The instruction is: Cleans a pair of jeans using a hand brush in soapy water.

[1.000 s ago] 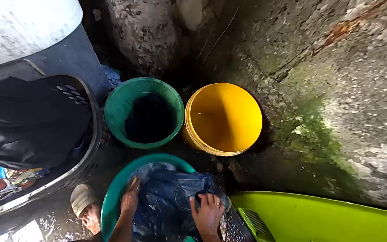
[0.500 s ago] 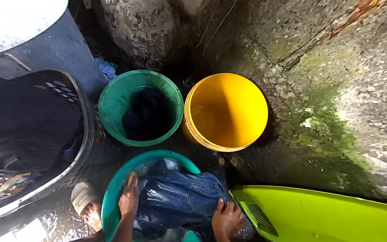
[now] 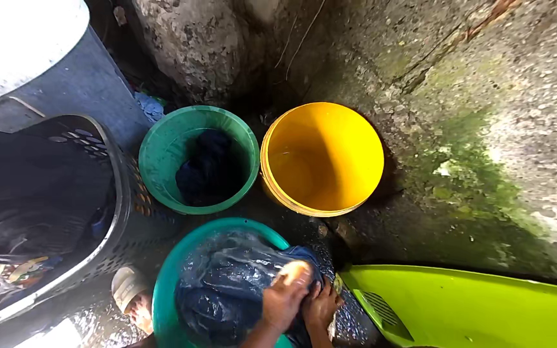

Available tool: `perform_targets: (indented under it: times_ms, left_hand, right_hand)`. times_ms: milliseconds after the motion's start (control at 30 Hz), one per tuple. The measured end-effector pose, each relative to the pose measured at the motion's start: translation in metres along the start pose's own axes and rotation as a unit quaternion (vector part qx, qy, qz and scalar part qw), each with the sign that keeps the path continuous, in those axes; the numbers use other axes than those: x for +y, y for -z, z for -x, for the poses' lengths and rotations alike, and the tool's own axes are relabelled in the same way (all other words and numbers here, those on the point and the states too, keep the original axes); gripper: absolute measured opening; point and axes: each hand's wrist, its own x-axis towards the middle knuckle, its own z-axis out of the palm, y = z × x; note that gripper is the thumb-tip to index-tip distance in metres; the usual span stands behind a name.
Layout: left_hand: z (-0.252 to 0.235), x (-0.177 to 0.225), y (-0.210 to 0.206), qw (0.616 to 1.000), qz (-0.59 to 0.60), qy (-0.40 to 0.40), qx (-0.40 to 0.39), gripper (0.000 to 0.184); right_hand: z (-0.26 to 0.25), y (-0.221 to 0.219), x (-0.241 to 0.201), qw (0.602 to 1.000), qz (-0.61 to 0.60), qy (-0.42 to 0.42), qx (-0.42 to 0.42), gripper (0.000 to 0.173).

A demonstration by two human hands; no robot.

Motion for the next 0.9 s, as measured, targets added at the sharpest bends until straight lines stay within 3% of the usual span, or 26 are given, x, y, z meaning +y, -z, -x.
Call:
perform_targets:
  times_ms: [67, 167, 233, 267, 333, 433, 467, 500, 533, 600, 667, 733, 800, 867, 900]
  left_hand:
    - [0.008, -0.027, -0.006, 0.992, -0.093, -0.039, -0.080, 0.028]
    - [0.004, -0.114, 0.075, 0.916, -0.279, 0.165, -0.237, 0.040]
    - [-0.005, -0.140, 0.116, 0.868, -0.299, 0.308, -0.250, 0.042]
    - [-0.008, -0.131, 0.117, 0.863, -0.288, 0.347, -0.229, 0.041]
    - [-0.010, -0.077, 0.087, 0.904, -0.228, 0.322, -0.164, 0.041]
    - [0.022, -0.006, 0.017, 0.982, -0.072, 0.147, -0.095, 0.035]
    - [0.036, -0.010, 0.011, 0.983, -0.059, 0.136, -0.109, 0.035]
    - [0.046, -0.029, 0.020, 0.972, -0.082, 0.176, -0.130, 0.036]
    - [0.049, -0.058, 0.044, 0.942, -0.115, 0.261, -0.176, 0.040]
    - [0.039, -0.117, 0.095, 0.872, -0.251, 0.328, -0.261, 0.043]
    - [0.027, -0.122, 0.112, 0.851, -0.276, 0.374, -0.243, 0.042]
    - [0.014, -0.069, 0.087, 0.879, -0.231, 0.358, -0.213, 0.041]
    - [0.021, -0.012, 0.042, 0.945, -0.122, 0.248, -0.175, 0.036]
    - [0.035, -0.007, 0.007, 0.971, -0.074, 0.160, -0.164, 0.034]
    - [0.040, -0.026, 0.011, 0.961, -0.108, 0.178, -0.182, 0.035]
  right_hand:
    - [0.000, 0.004, -0.001, 0.999, -0.002, -0.006, -0.035, 0.045]
    - [-0.001, 0.004, -0.001, 1.000, -0.022, -0.018, -0.014, 0.045]
    - [0.001, 0.002, -0.005, 0.999, -0.016, -0.027, -0.010, 0.043]
    - [0.001, 0.003, -0.006, 0.999, -0.012, -0.028, -0.009, 0.042]
    - [-0.003, 0.002, -0.008, 1.000, -0.013, -0.024, -0.003, 0.042]
    - [-0.001, 0.001, -0.006, 1.000, -0.004, -0.020, -0.006, 0.041]
    - [-0.001, 0.003, -0.007, 1.000, -0.002, -0.025, -0.016, 0.042]
    - [-0.002, 0.004, -0.006, 1.000, 0.002, -0.022, -0.012, 0.042]
    - [-0.003, 0.003, -0.005, 1.000, 0.004, -0.022, -0.010, 0.042]
    - [-0.003, 0.002, -0.007, 1.000, 0.012, -0.019, -0.008, 0.042]
    - [-0.002, 0.000, -0.007, 1.000, 0.014, -0.020, -0.003, 0.041]
    - [-0.004, 0.000, -0.007, 1.000, 0.005, -0.014, 0.010, 0.041]
    - [-0.003, 0.000, -0.007, 1.000, 0.001, -0.014, 0.007, 0.040]
    - [-0.003, 0.003, -0.009, 1.000, -0.002, -0.027, -0.015, 0.041]
    - [-0.003, 0.003, -0.009, 1.000, 0.004, -0.025, -0.014, 0.041]
